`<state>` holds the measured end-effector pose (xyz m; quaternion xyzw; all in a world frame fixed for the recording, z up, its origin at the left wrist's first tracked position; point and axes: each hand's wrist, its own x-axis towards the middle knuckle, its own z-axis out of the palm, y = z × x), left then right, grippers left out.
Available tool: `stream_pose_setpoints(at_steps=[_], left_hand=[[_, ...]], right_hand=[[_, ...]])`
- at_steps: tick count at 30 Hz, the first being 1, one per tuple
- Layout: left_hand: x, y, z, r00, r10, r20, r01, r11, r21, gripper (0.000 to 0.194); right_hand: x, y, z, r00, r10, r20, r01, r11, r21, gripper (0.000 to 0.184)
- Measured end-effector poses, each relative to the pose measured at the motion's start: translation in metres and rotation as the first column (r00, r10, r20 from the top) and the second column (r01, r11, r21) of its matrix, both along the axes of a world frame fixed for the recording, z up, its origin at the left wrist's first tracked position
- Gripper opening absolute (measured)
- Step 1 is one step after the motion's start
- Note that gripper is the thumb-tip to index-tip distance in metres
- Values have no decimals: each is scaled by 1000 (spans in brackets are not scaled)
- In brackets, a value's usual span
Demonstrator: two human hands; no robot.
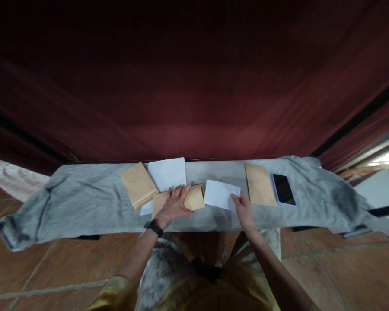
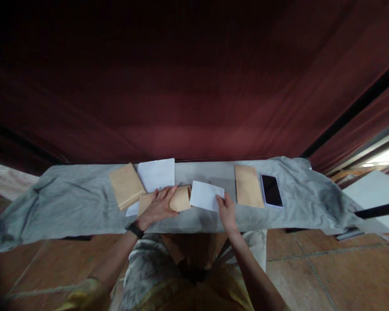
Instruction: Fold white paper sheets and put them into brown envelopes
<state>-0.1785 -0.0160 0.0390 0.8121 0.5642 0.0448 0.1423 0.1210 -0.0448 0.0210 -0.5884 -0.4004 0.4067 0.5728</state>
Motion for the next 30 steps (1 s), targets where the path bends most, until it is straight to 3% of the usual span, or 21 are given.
stream_pose_setpoints(at_steps=[4,8,10,18,24,30], left_hand=[[-2,-10,-2,995,-27,99,14,990,137,118],[-1,-17,-5,993,-61,102,35,972,234,118],[1,-18,-6,993,-72,92,47,967,251,118],[5,-18,-8,994,-61,91,34,963,266,114],[9,-19,-11,991,-94,91,67,961,268,115],[15,-17,-9,989,-108,102,81,967,240,117]], right_hand=[[-2,0,12,992,-40,117,29,996,88,42],[0,3,21,977,-135,163,112,983,145,40],[0,3,22,975,-122,188,94,984,153,40],[10,-8,3,905,130,406,-176,981,77,31],[22,5,-6,898,210,386,-228,974,0,24],[20,18,-16,942,172,288,-162,985,-59,19]])
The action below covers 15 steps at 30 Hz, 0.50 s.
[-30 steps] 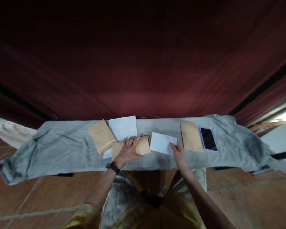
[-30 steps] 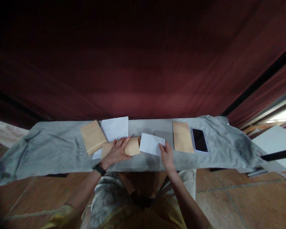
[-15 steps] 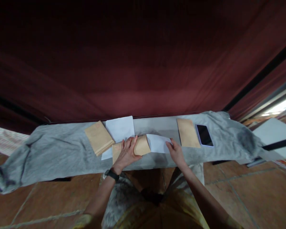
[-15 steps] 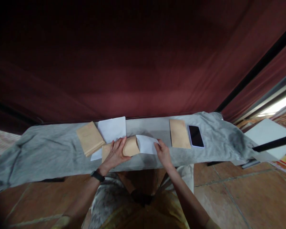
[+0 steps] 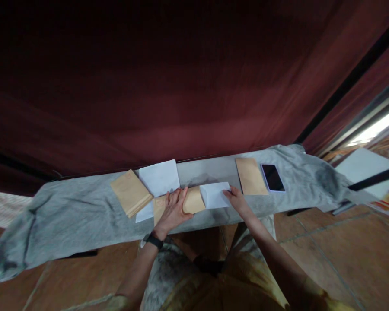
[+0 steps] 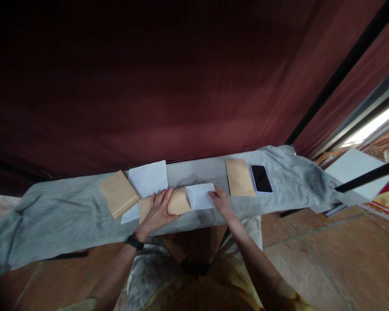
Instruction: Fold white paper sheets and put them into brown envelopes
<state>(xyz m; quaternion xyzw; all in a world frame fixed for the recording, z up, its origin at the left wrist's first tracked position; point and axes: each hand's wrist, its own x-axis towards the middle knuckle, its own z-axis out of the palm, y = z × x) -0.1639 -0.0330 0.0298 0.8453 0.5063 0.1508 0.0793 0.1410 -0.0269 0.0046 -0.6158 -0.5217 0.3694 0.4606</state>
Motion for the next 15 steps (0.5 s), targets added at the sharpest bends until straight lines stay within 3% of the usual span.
stream_pose_setpoints(at_steps=[10,15], left_hand=[[29,2,16,995,-95,25,95,995,-15,117],[41,-1,18,993,-118,20,119,992,-30,118]], right_hand=[[-31,-12,2,997,-72,-21,72,997,17,29],[-44,-21,12,996,-35,83,26,994,103,29]])
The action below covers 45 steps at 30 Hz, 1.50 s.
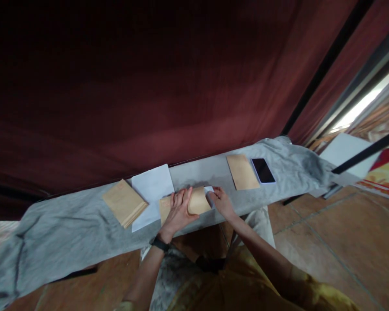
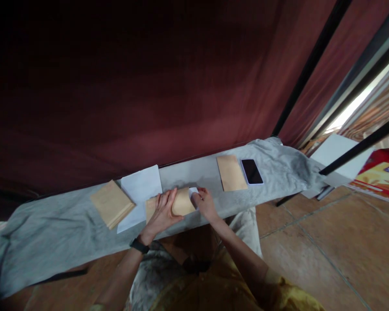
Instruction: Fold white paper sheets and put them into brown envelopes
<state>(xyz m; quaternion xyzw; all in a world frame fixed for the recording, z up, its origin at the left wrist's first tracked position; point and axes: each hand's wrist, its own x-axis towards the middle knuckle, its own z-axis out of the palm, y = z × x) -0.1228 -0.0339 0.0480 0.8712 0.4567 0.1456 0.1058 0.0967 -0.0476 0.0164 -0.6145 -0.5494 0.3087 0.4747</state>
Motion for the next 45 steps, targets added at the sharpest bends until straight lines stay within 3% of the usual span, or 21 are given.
stream_pose_setpoints(at_steps=[2,5,8,12,16,21,28,37,40,45], left_hand=[[2,-1,0,1000,5,0,-5,1000,-8,118],[4,-2,0,1000,18,2,-18,1000,-7,118],[6,-3,1,1000,11,16,-11,1000,-1,118],[10,-5,1,1000,-2,25,2,1000,18,117],[14,-7,0,1000,-22,-3,22,999,41,116],[18,-9,-1,999,-39,-26,40,997,60,114],[24,-9,3,998,-56,-22,57,998,40,113],[26,-7,6,998,-63,0,63,997,42,111],[28,-7,5,998,-69,-10,69,996,50,113],[30,-6,7,996,-82,-41,84,995,47,111]], right_hand=[[1,-5,8,987,77,139,-85,995,51,26],[10,-12,22,909,153,387,-223,964,144,27],[18,-17,27,866,173,469,-279,946,166,33],[20,-16,19,937,189,293,-216,974,62,25],[18,-12,10,971,198,135,-198,980,-13,41],[15,-7,4,983,116,140,-107,992,-69,38],[10,-5,1,981,94,169,-79,993,-93,29],[11,-13,3,991,-63,121,63,998,0,3],[10,-14,1,996,-94,7,94,996,-4,10],[15,-10,-3,967,-128,-219,122,992,-39,44]])
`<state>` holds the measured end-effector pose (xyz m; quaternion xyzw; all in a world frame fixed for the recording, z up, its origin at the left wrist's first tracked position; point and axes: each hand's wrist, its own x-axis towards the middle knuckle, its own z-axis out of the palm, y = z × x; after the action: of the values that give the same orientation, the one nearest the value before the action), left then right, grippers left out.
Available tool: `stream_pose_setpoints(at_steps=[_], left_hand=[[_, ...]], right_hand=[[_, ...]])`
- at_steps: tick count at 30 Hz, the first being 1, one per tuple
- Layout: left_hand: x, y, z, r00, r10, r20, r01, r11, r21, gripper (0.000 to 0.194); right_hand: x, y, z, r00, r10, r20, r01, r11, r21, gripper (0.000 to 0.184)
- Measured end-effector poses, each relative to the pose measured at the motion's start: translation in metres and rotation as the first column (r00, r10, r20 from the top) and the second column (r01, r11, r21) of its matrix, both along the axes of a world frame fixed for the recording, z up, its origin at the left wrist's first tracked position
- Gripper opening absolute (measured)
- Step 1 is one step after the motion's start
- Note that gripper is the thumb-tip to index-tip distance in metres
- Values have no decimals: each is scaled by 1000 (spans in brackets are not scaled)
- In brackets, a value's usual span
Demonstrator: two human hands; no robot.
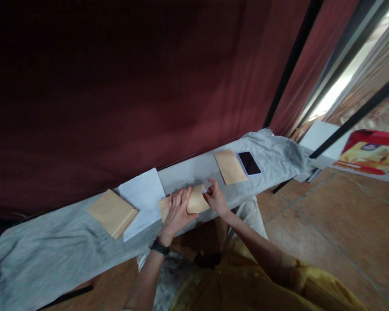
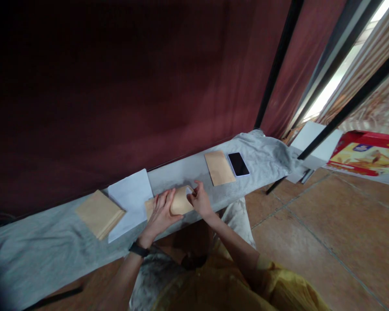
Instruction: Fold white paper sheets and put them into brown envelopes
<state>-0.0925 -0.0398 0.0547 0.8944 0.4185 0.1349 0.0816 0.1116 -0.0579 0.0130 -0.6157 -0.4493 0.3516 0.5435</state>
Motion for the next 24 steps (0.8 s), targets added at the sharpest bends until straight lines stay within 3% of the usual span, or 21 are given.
stream_pose_setpoints(at_steps=[5,7,9,11,13,14,15,16,17,18,20,24], left_hand=[[-1,3,4,999,-45,-21,45,999,15,105],[-1,1,2,999,-12,30,11,1000,29,97],[0,-7,-5,979,107,171,-113,993,28,87],[5,-22,-19,867,310,391,-310,949,-65,77],[15,-42,-34,607,545,579,-441,837,-325,70],[22,-53,-42,438,653,618,-414,757,-506,67],[31,-64,-48,280,742,609,-286,670,-685,62],[40,-73,-52,166,815,556,-80,573,-816,59],[50,-80,-55,86,869,487,119,477,-871,56],[59,-85,-55,24,899,436,265,415,-870,52],[76,-87,-53,-62,905,421,398,410,-821,46],[88,-74,-44,-110,869,483,374,487,-790,43]], right_hand=[[6,7,-6,964,77,-253,-97,993,-69,8],[7,8,-8,951,68,-303,-94,993,-72,14],[7,6,-9,934,41,-354,-72,994,-77,21],[6,2,-11,919,6,-395,-45,995,-89,28],[3,-1,-14,906,-34,-421,-13,994,-106,31],[1,-3,-15,901,-54,-430,5,993,-114,33],[-1,-5,-17,897,-72,-437,22,993,-120,34],[-4,-6,-20,893,-87,-442,35,992,-125,36],[-8,-8,-22,890,-98,-446,45,991,-129,37],[-11,-10,-24,888,-105,-448,50,990,-133,38],[-17,-14,-28,890,-109,-443,50,988,-144,38],[-21,-20,-32,920,-69,-387,19,991,-132,37]])
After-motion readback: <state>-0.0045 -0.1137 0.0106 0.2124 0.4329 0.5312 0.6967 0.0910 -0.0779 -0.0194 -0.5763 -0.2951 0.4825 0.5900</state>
